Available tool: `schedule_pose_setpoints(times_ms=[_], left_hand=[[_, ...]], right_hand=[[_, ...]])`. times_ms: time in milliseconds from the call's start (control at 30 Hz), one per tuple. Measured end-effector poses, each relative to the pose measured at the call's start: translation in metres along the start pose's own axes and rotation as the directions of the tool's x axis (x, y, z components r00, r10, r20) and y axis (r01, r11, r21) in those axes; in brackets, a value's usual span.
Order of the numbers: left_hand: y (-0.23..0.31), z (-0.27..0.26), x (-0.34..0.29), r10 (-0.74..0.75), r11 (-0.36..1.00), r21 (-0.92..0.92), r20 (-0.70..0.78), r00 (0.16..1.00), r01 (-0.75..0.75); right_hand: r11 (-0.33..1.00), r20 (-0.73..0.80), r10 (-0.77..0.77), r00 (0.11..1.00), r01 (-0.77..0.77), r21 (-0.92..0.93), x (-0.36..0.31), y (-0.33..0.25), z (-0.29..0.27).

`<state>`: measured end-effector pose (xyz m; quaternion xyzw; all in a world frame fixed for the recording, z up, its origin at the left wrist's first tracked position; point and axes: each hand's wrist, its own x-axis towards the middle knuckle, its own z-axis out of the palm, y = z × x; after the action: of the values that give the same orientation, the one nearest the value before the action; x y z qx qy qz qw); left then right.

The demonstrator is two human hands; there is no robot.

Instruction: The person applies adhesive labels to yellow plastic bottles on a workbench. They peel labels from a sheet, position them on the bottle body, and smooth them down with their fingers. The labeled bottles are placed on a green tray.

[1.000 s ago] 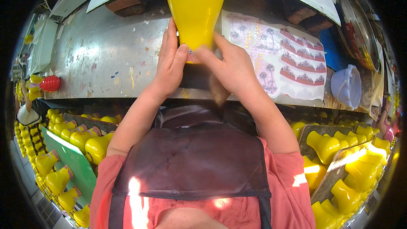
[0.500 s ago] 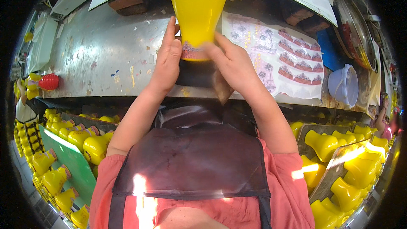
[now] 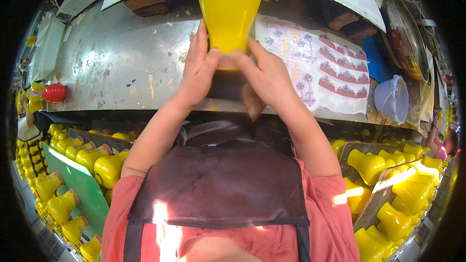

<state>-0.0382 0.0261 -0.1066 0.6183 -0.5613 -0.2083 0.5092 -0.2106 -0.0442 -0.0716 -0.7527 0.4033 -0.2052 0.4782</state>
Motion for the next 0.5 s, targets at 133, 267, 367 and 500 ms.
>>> schedule_pose_setpoints(times_ms=[133, 267, 367, 500], left_hand=[[-0.0005, -0.0034, -0.0021, 0.011, 0.997, -0.071, 0.024, 1.000, -0.009], [0.0023, -0.0036, -0.0062, -0.005, 0.999, 0.038, 0.087, 0.996, 0.002], [0.0030, -0.0022, -0.0065, 0.013, 0.997, 0.077, 0.070, 0.997, -0.019], [0.0016, -0.0015, -0.0045, 0.042, 0.996, 0.073, 0.052, 0.998, -0.046]], right_hand=[[1.000, 0.014, -0.014, 1.000, 0.013, 0.025, 0.0006, 0.0002, -0.0007], [0.998, 0.015, -0.039, 0.999, 0.040, -0.052, -0.0011, 0.0023, -0.0009], [0.996, -0.007, -0.044, 0.999, 0.043, -0.079, -0.0021, 0.0027, 0.0018], [0.997, -0.004, -0.013, 1.000, 0.012, -0.078, 0.0001, -0.0049, -0.0013]])
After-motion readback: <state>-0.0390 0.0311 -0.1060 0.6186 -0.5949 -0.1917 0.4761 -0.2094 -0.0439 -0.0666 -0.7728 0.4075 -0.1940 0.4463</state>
